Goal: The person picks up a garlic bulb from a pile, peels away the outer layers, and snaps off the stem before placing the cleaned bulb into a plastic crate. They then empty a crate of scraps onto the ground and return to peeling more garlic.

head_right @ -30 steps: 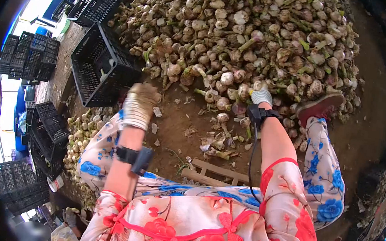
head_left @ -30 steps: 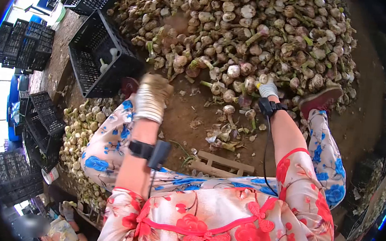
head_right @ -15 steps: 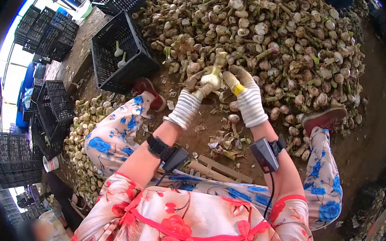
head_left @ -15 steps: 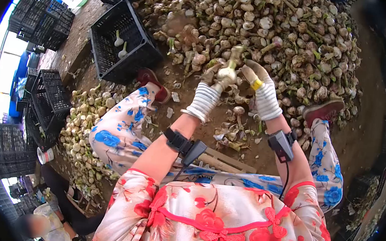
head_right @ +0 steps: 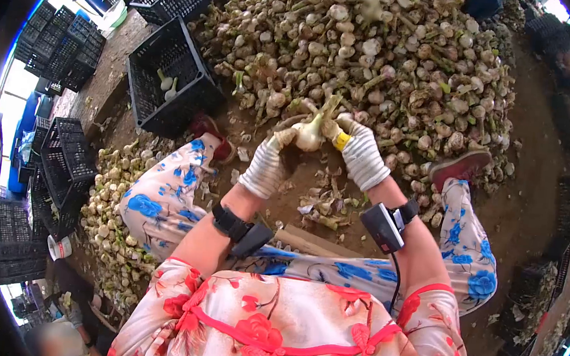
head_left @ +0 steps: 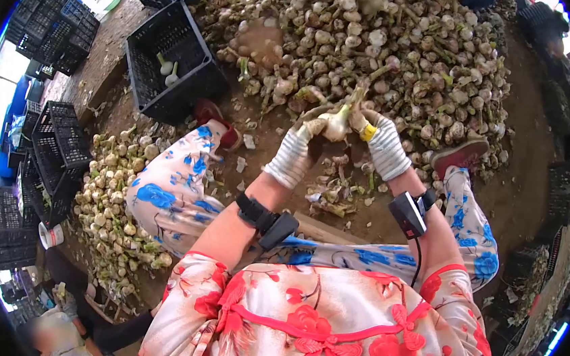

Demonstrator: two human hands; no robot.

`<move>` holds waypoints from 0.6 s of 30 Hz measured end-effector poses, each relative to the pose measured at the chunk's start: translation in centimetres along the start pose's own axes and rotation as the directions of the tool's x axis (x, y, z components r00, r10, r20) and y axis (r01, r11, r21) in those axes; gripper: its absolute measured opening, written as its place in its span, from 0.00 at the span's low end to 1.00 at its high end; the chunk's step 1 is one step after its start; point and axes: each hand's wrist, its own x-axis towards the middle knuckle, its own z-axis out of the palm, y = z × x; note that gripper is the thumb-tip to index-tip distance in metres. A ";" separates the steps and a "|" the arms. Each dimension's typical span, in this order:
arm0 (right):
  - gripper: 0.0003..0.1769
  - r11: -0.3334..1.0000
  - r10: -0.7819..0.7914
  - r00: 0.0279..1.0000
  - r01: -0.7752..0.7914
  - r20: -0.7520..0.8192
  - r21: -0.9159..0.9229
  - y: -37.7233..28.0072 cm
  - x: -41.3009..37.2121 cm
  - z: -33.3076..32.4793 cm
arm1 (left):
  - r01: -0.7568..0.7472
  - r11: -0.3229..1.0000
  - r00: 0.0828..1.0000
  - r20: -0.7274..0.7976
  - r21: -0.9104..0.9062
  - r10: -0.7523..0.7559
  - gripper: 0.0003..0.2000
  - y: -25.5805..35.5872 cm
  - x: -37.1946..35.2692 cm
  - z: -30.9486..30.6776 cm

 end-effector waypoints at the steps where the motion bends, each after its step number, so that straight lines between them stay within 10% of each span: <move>1: 0.08 0.998 0.063 0.998 -0.063 0.015 0.015 -0.5 -0.2 0.0 | 0.009 0.998 0.992 -0.130 0.065 0.000 0.15 0.0 0.0 0.6; 3: 0.11 0.965 -0.096 0.995 0.092 0.003 0.244 1.9 1.3 -0.7 | -0.242 0.787 0.955 -0.006 0.567 0.298 0.16 -0.1 -0.7 1.8; 4: 0.11 0.984 -0.132 0.991 0.130 -0.010 -0.121 1.2 0.4 -0.1 | -0.334 0.580 0.927 0.149 0.743 0.344 0.15 -1.1 -0.1 -1.1; 5: 0.09 0.978 -0.123 0.991 0.129 -0.048 0.166 1.2 0.4 0.3 | -0.129 0.887 0.980 -0.082 0.443 0.183 0.15 -0.8 0.1 -0.1; 6: 0.10 0.921 -0.264 0.964 0.253 0.003 -0.296 1.2 0.2 0.3 | -0.089 0.957 0.990 -0.083 0.277 0.116 0.16 -0.7 0.1 -0.2; 8: 0.13 0.867 -0.196 0.981 0.176 0.007 -0.466 1.5 -0.1 -0.2 | -0.063 0.983 0.994 -0.079 0.172 0.078 0.17 -0.6 0.0 -0.1; 13: 0.17 0.984 -0.006 1.000 0.010 0.020 -0.176 1.4 -1.1 0.3 | 0.121 0.989 0.992 0.060 -0.091 -0.115 0.18 0.6 -0.3 -0.2; 16: 0.14 0.983 -0.034 0.997 0.021 -0.065 -0.184 3.8 0.3 -0.6 | -0.043 0.888 0.998 -0.027 0.457 0.062 0.30 1.2 -1.0 1.3; 17: 0.14 0.978 0.196 0.978 -0.200 -0.076 -0.050 1.0 -1.2 1.0 | -0.250 0.656 0.952 0.057 0.712 0.301 0.38 -0.8 -0.1 -0.8; 18: 0.13 0.997 -0.007 0.999 0.010 -0.043 0.073 4.4 0.6 0.3 | -0.425 0.398 0.836 0.184 0.813 0.516 0.39 -1.6 0.6 -1.8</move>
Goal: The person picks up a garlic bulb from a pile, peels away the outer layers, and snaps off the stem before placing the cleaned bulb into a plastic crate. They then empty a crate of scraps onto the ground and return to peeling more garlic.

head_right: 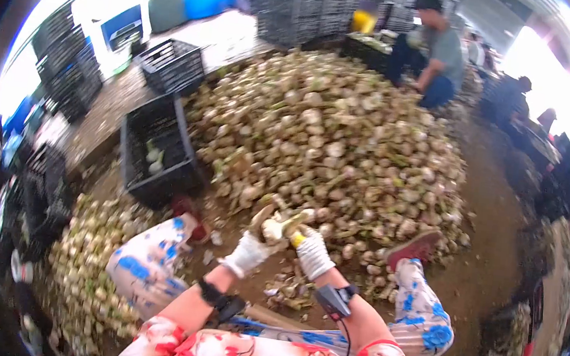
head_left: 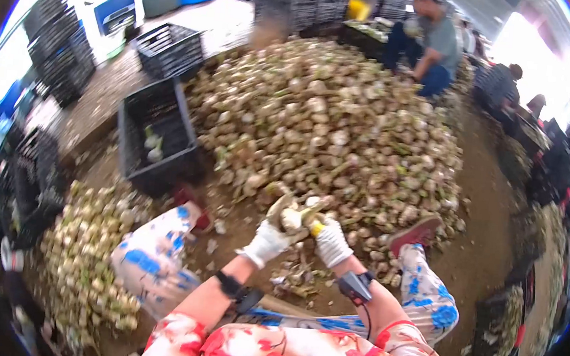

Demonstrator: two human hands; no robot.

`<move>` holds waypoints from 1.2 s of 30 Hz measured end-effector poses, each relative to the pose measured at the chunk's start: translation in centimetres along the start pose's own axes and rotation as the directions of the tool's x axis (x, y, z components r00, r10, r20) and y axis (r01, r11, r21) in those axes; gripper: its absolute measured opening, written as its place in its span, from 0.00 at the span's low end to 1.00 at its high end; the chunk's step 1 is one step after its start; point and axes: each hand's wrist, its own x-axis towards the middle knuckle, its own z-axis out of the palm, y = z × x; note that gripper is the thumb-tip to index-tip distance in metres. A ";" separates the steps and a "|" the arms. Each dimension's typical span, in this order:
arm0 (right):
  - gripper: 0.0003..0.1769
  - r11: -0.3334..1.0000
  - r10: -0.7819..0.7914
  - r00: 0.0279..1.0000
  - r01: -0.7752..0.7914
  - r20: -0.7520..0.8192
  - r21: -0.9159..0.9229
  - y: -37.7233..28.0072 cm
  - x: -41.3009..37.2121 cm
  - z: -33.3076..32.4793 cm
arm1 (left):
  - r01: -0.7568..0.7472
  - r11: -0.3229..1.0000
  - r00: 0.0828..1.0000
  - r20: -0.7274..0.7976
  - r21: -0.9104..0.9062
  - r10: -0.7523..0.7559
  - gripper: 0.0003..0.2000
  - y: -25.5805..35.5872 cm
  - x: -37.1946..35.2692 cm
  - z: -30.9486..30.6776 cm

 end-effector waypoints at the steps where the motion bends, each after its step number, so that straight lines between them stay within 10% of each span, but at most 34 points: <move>1: 0.11 0.992 -0.028 0.998 0.021 -0.054 -0.122 -1.4 -0.8 1.1 | -0.089 0.979 0.992 -0.073 0.184 0.104 0.37 0.4 -0.1 0.0; 6: 0.09 0.680 -0.281 0.958 0.237 0.052 -0.694 -2.0 -0.8 2.6 | 0.387 0.813 0.905 0.011 -0.435 -0.425 0.13 1.4 -0.7 -1.1; 8: 0.11 0.406 -0.439 0.876 0.391 0.199 -0.826 -4.0 -2.3 3.1 | 0.432 0.852 0.902 0.160 -0.295 -0.401 0.23 4.0 -0.5 -1.7; 9: 0.14 0.616 -0.463 0.877 0.420 0.124 -0.666 -3.6 -2.5 2.9 | 0.529 0.583 0.813 0.172 -0.617 -0.556 0.22 4.8 0.0 -0.5; 10: 0.16 0.555 -0.507 0.841 0.484 0.187 -0.676 -3.8 -2.6 2.8 | 0.641 0.513 0.739 0.280 -0.571 -0.612 0.28 4.0 0.1 -1.1; 12: 0.21 0.643 -0.447 0.887 0.407 0.115 -0.649 -3.4 -2.6 2.1 | 0.663 0.496 0.713 0.268 -0.562 -0.648 0.29 4.2 0.9 0.3; 14: 0.20 0.963 -0.251 0.967 0.245 -0.037 -0.116 -2.1 -1.9 1.7 | 0.689 0.647 0.724 0.360 -0.327 -0.588 0.28 2.3 0.8 -0.5; 16: 0.18 0.939 -0.312 0.947 0.296 -0.075 -0.173 -0.2 -1.0 0.6 | 0.579 0.814 0.785 0.304 -0.050 -0.540 0.24 2.6 1.3 0.2; 18: 0.15 0.937 -0.321 0.945 0.308 -0.059 -0.166 -0.7 -1.6 0.4 | 0.027 0.993 0.995 0.094 0.113 -0.038 0.23 3.0 0.0 1.8; 24: 0.12 0.696 -0.571 0.819 0.452 -0.050 -0.558 -0.9 -1.7 0.5 | 0.192 0.981 0.981 -0.035 0.005 -0.191 0.15 2.4 1.4 0.6; 26: 0.11 0.812 -0.496 0.869 0.467 0.009 -0.349 -3.3 -3.5 -0.2 | 0.156 0.970 0.977 0.115 0.187 -0.179 0.14 2.3 2.9 -0.8; 28: 0.14 0.940 -0.304 0.952 0.307 0.040 -0.151 -3.5 -4.3 -1.4 | 0.339 0.932 0.933 0.174 -0.126 -0.316 0.12 4.6 2.3 -0.1; 30: 0.13 0.990 -0.100 0.993 0.093 0.062 0.110 -4.0 -5.1 -1.1 | 0.731 0.657 0.663 0.419 -0.185 -0.620 0.14 5.1 2.8 -2.0; 32: 0.16 0.975 -0.060 0.990 0.031 0.128 0.218 -2.3 -4.2 -1.0 | 0.741 0.600 0.654 0.525 -0.300 -0.545 0.15 5.4 3.2 -1.9; 36: 0.14 0.982 0.022 1.000 -0.022 0.000 0.189 -2.1 -3.6 -1.1 | 0.505 0.839 0.858 0.221 -0.203 -0.463 0.15 4.3 2.6 -1.2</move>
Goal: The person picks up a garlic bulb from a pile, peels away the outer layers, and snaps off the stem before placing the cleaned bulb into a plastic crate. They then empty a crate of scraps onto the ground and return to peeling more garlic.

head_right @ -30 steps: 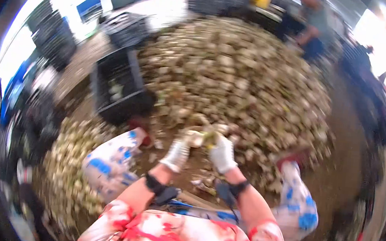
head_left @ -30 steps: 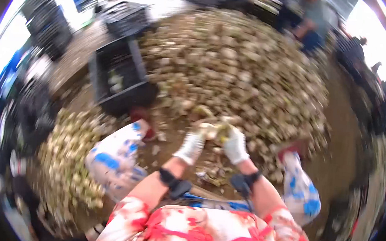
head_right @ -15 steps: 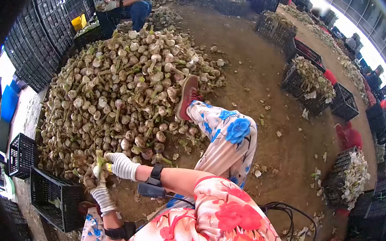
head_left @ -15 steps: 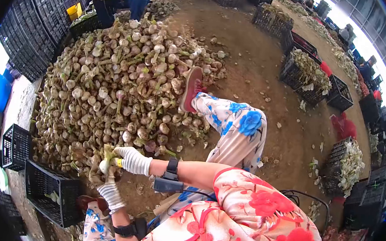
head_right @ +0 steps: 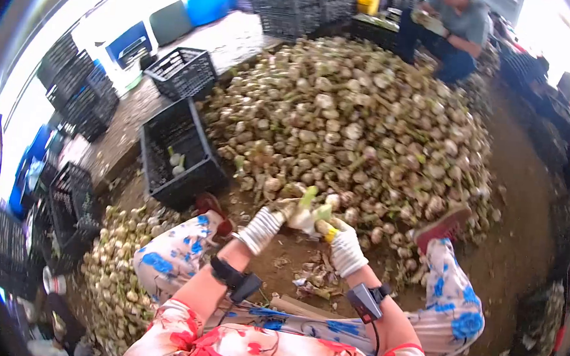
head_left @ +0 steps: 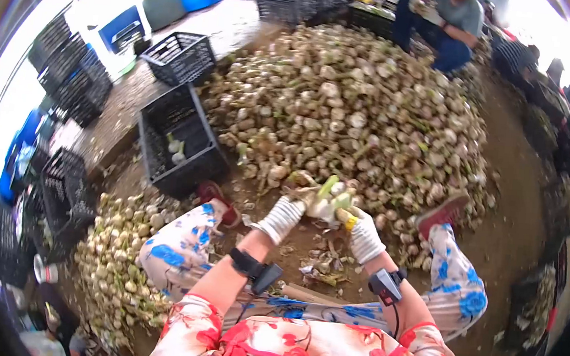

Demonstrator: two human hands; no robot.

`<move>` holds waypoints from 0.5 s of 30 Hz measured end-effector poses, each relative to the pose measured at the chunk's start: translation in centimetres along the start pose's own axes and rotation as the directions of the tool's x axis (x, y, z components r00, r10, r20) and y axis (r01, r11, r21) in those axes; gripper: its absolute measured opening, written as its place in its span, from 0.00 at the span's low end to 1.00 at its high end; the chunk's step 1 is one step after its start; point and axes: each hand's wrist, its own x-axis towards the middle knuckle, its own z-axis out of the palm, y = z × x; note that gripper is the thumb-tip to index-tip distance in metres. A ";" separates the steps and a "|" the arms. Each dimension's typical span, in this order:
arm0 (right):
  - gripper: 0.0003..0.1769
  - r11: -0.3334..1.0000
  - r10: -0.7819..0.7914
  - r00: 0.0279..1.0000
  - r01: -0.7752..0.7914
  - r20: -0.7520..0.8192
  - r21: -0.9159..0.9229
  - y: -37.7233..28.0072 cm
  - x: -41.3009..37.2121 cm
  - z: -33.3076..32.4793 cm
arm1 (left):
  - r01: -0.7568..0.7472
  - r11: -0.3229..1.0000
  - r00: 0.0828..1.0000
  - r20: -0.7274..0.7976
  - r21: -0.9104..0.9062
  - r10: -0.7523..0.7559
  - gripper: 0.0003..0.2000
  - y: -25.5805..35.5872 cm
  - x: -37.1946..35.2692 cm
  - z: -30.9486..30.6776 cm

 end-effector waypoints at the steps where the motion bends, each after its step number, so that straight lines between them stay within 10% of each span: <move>1: 0.14 0.999 0.036 0.999 -0.036 -0.025 -0.021 0.1 0.3 0.1 | -0.080 0.997 0.997 0.018 -0.016 0.080 0.15 0.1 -0.4 0.5; 4: 0.14 0.985 -0.088 0.994 0.096 0.065 -0.142 0.6 0.7 2.4 | -0.146 0.976 0.989 0.021 0.162 0.145 0.15 -0.9 0.2 0.8; 8: 0.14 0.969 0.012 1.000 -0.009 0.011 -0.246 -0.4 1.8 2.5 | -0.104 0.981 0.988 -0.126 -0.161 0.084 0.19 -2.0 1.4 -0.8; 10: 0.13 0.937 -0.075 0.997 0.078 0.020 -0.340 -0.9 2.7 1.4 | -0.279 0.955 0.936 -0.194 0.097 0.293 0.12 -1.2 1.0 -0.9; 13: 0.07 0.995 -0.007 0.998 0.001 -0.059 -0.100 -1.4 3.3 0.2 | -0.003 0.954 0.999 -0.048 -0.300 -0.011 0.16 1.2 -0.6 -2.2; 14: 0.08 0.968 -0.015 0.995 -0.010 -0.100 -0.250 -0.6 4.0 0.0 | 0.020 0.917 1.000 0.008 -0.399 -0.018 0.17 1.0 -0.9 -2.2; 15: 0.08 0.559 -0.213 0.967 0.238 0.140 -0.794 1.1 5.5 -1.5 | 0.004 0.883 1.000 0.025 -0.470 0.009 0.17 1.0 -0.8 -1.7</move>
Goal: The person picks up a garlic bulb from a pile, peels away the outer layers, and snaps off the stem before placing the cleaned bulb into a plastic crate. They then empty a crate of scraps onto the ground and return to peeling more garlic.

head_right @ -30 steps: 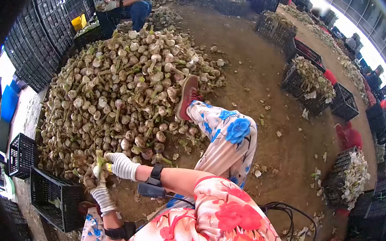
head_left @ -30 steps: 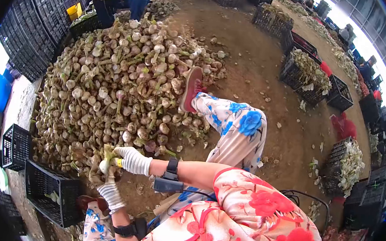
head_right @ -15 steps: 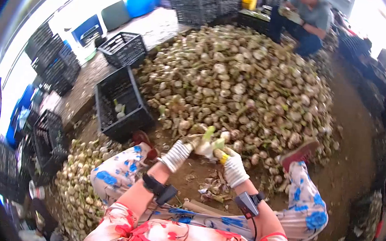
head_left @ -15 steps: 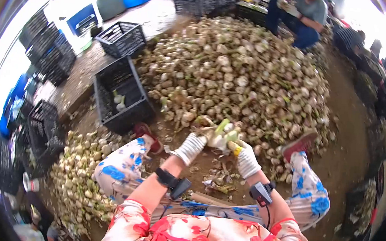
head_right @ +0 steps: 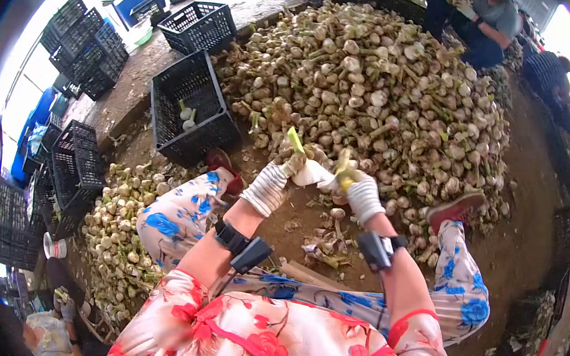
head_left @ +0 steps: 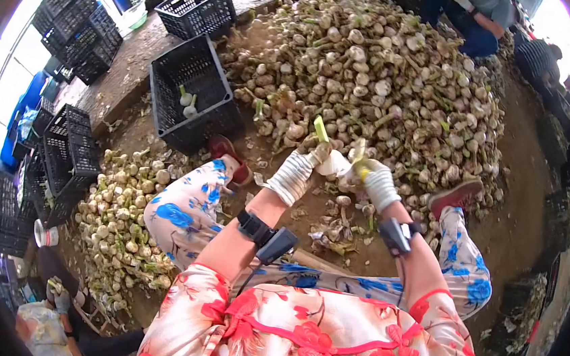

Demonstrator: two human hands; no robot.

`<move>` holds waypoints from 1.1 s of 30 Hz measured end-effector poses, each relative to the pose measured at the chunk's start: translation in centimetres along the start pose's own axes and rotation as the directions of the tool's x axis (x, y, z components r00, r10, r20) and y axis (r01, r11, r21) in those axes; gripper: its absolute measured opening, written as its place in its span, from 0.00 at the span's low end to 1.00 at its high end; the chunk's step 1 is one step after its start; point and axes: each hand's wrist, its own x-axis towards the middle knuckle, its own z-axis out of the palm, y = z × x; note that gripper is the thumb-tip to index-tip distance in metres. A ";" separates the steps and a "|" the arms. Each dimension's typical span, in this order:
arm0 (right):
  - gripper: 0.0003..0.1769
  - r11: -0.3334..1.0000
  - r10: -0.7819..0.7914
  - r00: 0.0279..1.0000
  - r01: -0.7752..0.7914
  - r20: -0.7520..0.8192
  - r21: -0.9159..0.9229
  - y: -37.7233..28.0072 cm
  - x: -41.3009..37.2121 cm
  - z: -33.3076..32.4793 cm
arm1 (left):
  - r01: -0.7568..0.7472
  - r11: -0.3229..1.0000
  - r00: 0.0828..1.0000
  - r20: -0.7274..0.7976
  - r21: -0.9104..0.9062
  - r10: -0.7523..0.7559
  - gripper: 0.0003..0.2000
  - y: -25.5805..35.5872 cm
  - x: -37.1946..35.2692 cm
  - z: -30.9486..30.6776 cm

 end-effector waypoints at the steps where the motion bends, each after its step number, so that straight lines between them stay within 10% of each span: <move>1: 0.09 0.737 -0.247 0.951 0.310 0.187 -0.601 3.0 1.0 1.0 | -0.020 0.997 0.999 0.023 -0.078 0.022 0.17 -0.2 0.1 0.4; 4: 0.10 0.391 -0.258 0.847 0.531 0.464 -0.752 8.8 -0.7 4.1 | -0.080 0.978 0.996 0.024 -0.191 0.086 0.16 -0.3 1.4 0.2; 8: 0.32 0.736 0.152 0.824 0.274 0.546 -0.619 0.8 -3.5 1.8 | -0.071 0.947 0.975 -0.224 -0.313 -0.001 0.12 -0.4 2.3 -1.3; 11: 0.21 0.992 0.124 0.924 -0.108 0.361 -0.065 -2.7 -2.8 1.0 | 0.140 0.884 0.949 -0.195 -0.447 -0.249 0.15 -1.0 2.8 -2.0; 15: 0.15 0.973 0.045 0.811 0.096 0.583 -0.210 -0.2 -4.3 2.1 | 0.094 0.958 0.890 -0.407 -0.272 -0.203 0.19 -2.6 2.9 -4.5; 17: 0.22 0.842 0.246 0.724 0.170 0.645 -0.512 1.0 -5.0 2.3 | 0.089 0.966 0.870 -0.453 -0.242 -0.194 0.18 -1.2 3.6 -7.3; 21: 0.23 0.901 0.345 0.888 -0.221 0.305 -0.374 3.9 -4.2 -0.6 | -0.439 0.870 0.814 -0.508 -0.224 0.279 0.20 11.5 4.9 -7.1; 22: 0.25 0.885 0.201 0.968 -0.114 0.149 -0.452 6.6 -3.2 -1.0 | -0.450 0.865 0.822 -0.482 -0.223 0.304 0.19 12.8 5.3 -8.4; 24: 0.26 0.927 0.374 0.927 -0.374 -0.017 0.019 8.1 -1.2 -1.7 | -0.503 0.797 0.748 -0.631 -0.335 0.207 0.15 15.5 4.8 -8.1; 25: 0.26 0.907 0.301 0.937 -0.339 -0.179 -0.248 14.4 0.8 -1.7 | -0.581 0.759 0.709 -0.641 -0.295 0.294 0.15 14.5 4.8 -8.3; 29: 0.34 0.694 0.608 0.748 -0.664 -0.267 -0.280 24.7 6.6 -1.6 | -0.343 0.765 0.881 -0.470 -0.545 0.059 0.07 6.6 6.0 -11.9; 32: 0.35 0.576 0.659 0.691 -0.717 -0.296 -0.393 22.3 8.2 -0.7 | -0.077 0.981 0.813 -0.580 -0.180 -0.042 0.12 1.5 5.9 -9.8; 33: 0.35 0.498 0.783 0.535 -0.845 -0.316 -0.196 26.9 8.8 -0.2 | 0.018 0.987 0.831 -0.546 -0.162 -0.105 0.14 -0.3 6.0 -10.5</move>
